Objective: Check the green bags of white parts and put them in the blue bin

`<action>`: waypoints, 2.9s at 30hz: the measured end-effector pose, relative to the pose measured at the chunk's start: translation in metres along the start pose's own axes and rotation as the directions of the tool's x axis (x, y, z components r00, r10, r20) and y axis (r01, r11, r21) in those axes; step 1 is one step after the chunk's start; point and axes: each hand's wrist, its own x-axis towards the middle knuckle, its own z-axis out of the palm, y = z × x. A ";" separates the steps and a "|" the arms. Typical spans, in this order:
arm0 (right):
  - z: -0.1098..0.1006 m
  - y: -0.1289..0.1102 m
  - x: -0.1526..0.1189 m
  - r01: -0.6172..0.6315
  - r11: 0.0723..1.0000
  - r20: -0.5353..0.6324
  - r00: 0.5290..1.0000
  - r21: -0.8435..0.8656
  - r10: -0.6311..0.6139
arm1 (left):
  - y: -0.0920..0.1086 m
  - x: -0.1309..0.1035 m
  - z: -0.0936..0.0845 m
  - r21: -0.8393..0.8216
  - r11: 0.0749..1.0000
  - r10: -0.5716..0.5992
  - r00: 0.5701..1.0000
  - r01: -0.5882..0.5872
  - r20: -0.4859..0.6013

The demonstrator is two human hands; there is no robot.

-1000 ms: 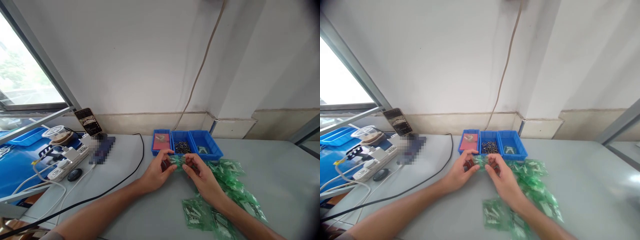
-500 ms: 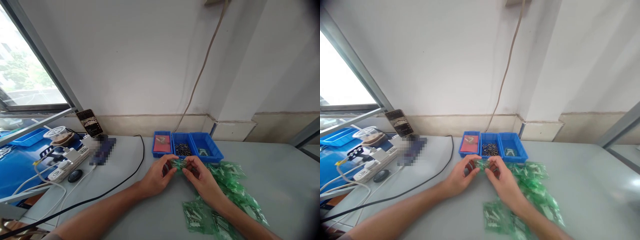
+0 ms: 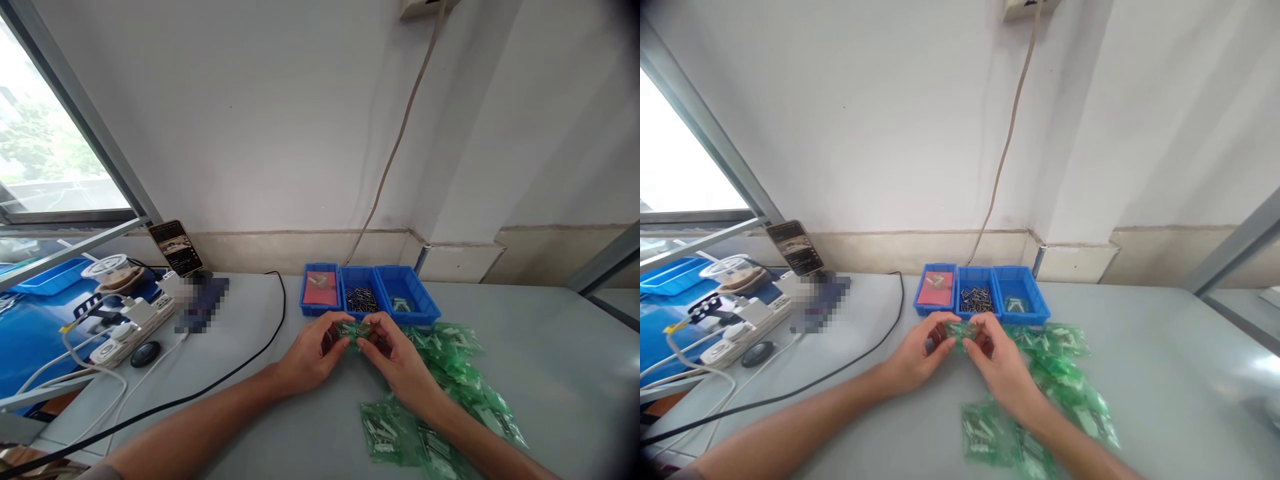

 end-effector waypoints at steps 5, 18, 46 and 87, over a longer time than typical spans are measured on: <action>0.002 0.002 -0.001 -0.017 1.000 -0.032 0.999 0.003 0.017 | 0.001 0.000 -0.001 0.022 0.999 0.033 0.999 -0.033 -0.004; -0.001 -0.002 0.000 -0.028 0.998 -0.089 0.995 0.059 0.033 | 0.002 0.006 -0.004 -0.023 0.999 0.046 0.998 -0.047 -0.040; 0.003 0.003 0.000 -0.052 0.983 -0.104 0.992 0.174 0.071 | -0.003 0.000 0.000 0.034 0.996 0.088 0.996 -0.087 -0.030; -0.128 0.026 0.063 -0.094 0.667 -0.281 0.943 -0.739 -0.178 | 0.009 -0.008 0.009 0.193 0.938 0.210 0.914 -0.289 0.348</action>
